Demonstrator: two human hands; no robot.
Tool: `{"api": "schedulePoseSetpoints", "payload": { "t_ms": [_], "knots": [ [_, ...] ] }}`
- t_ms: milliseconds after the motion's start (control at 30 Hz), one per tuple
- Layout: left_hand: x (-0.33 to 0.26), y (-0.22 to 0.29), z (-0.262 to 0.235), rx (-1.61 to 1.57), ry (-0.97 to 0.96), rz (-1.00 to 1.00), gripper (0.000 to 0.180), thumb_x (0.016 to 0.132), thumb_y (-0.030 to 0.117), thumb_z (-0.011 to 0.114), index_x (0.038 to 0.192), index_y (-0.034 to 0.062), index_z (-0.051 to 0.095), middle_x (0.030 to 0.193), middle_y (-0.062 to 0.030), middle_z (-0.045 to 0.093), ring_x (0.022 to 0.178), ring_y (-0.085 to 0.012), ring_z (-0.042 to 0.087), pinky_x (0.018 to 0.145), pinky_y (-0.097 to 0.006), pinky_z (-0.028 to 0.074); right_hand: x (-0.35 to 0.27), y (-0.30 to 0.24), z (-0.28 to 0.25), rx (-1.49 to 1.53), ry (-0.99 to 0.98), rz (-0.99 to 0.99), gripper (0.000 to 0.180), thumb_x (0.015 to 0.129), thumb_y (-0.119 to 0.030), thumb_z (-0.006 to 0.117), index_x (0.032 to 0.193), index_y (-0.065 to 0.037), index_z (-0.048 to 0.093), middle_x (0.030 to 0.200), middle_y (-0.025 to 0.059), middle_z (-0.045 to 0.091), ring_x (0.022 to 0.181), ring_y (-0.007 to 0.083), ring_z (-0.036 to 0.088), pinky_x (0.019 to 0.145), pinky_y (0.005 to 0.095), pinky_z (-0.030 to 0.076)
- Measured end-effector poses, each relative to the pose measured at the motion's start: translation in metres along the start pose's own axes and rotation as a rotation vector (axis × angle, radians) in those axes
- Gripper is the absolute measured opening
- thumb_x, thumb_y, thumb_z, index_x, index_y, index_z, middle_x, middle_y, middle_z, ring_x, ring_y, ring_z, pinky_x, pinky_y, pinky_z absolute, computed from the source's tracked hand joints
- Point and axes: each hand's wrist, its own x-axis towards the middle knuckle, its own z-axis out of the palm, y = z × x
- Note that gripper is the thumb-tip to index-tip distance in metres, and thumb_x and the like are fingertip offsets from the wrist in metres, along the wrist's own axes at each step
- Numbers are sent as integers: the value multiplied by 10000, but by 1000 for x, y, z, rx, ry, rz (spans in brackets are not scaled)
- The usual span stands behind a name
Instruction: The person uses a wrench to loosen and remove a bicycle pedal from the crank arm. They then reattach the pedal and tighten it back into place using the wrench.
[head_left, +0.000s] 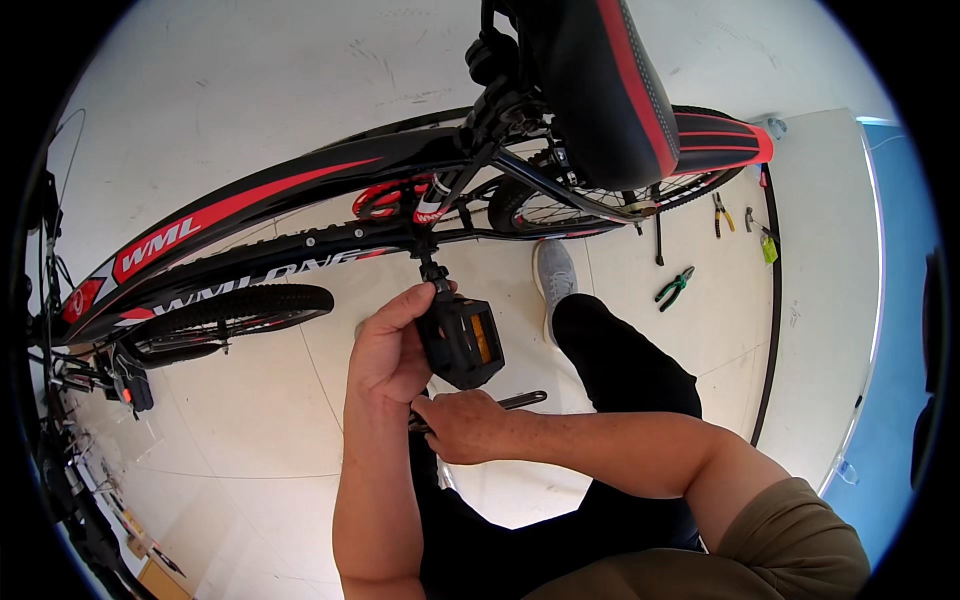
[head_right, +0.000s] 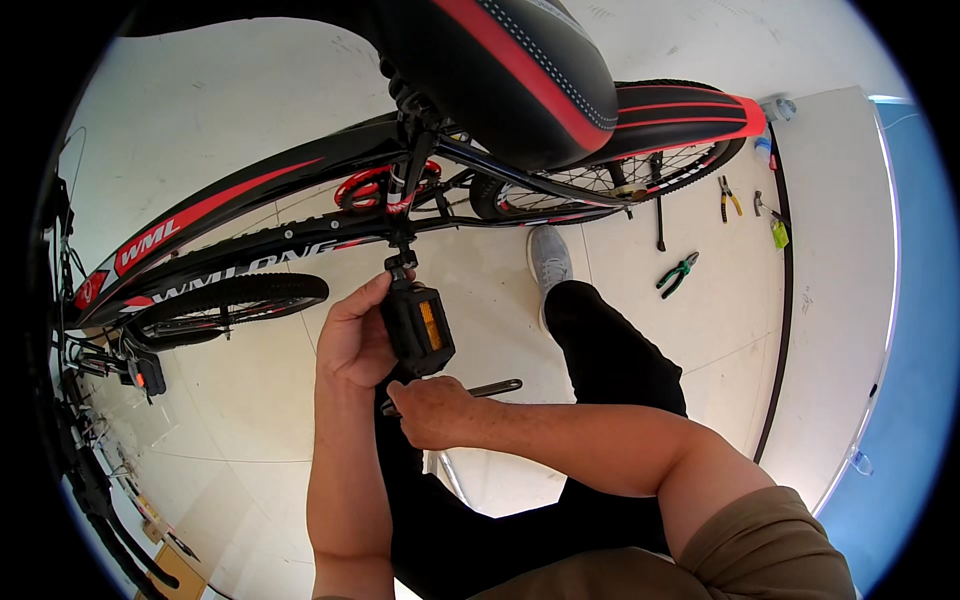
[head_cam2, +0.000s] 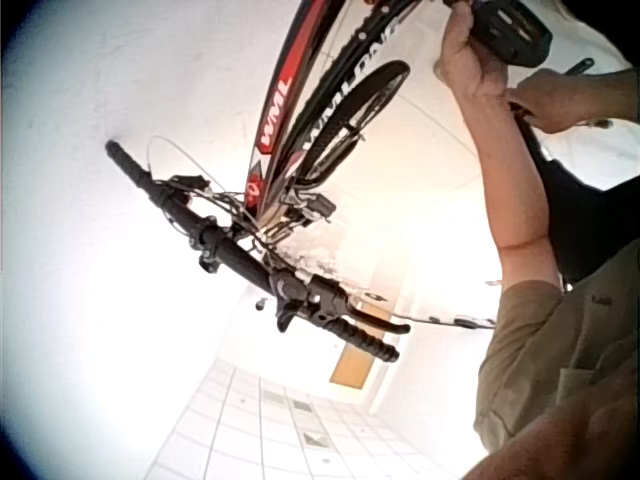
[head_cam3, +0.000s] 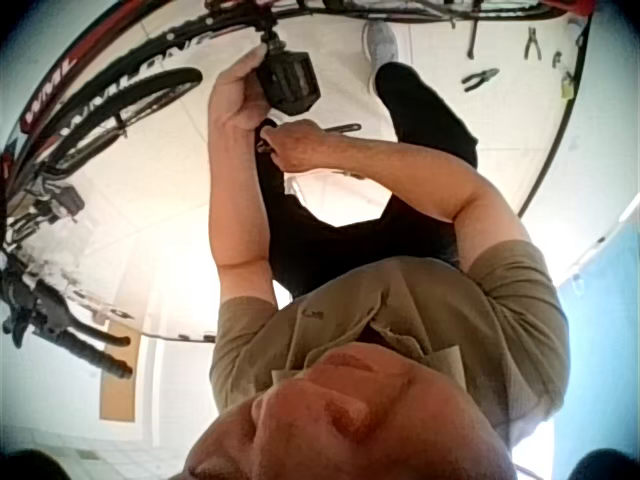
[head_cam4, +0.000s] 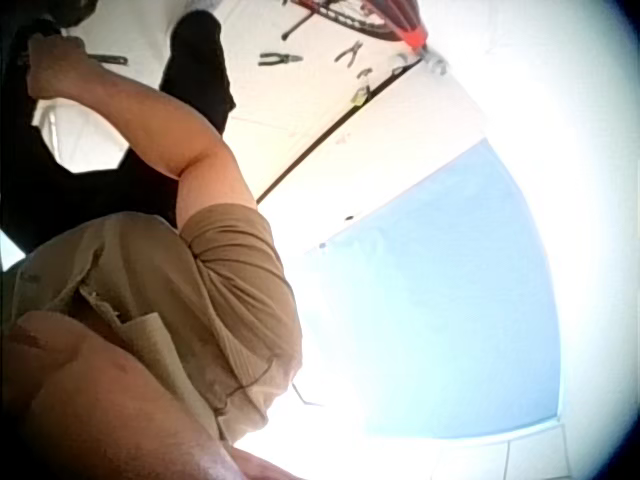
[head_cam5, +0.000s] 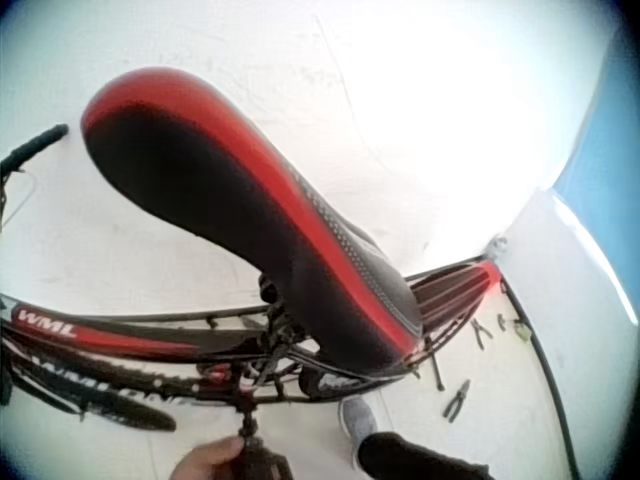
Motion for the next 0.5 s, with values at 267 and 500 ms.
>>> {"api": "schedulePoseSetpoints", "payload": {
  "t_ms": [267, 500],
  "knots": [
    [2, -2, -2, 159, -13, 90, 210, 866, 188, 732, 1001, 36, 677, 936, -73, 700, 865, -159, 651, 825, -335, 531, -1, 0, -3, 11, -19, 1, 249, 851, -98, 527, 1065, 29, 510, 917, 194, 668, 884, 376, 678, 796, 511, 509],
    [-3, -1, 11, 248, 31, 196, 128, 862, 173, 712, 885, 60, 655, 922, -84, 703, 875, -170, 654, 802, -313, 528, 1, 3, 1, -8, -10, 11, 239, 851, -97, 530, 1055, 26, 514, 899, 189, 670, 871, 369, 680, 781, 504, 512]
  ]
}}
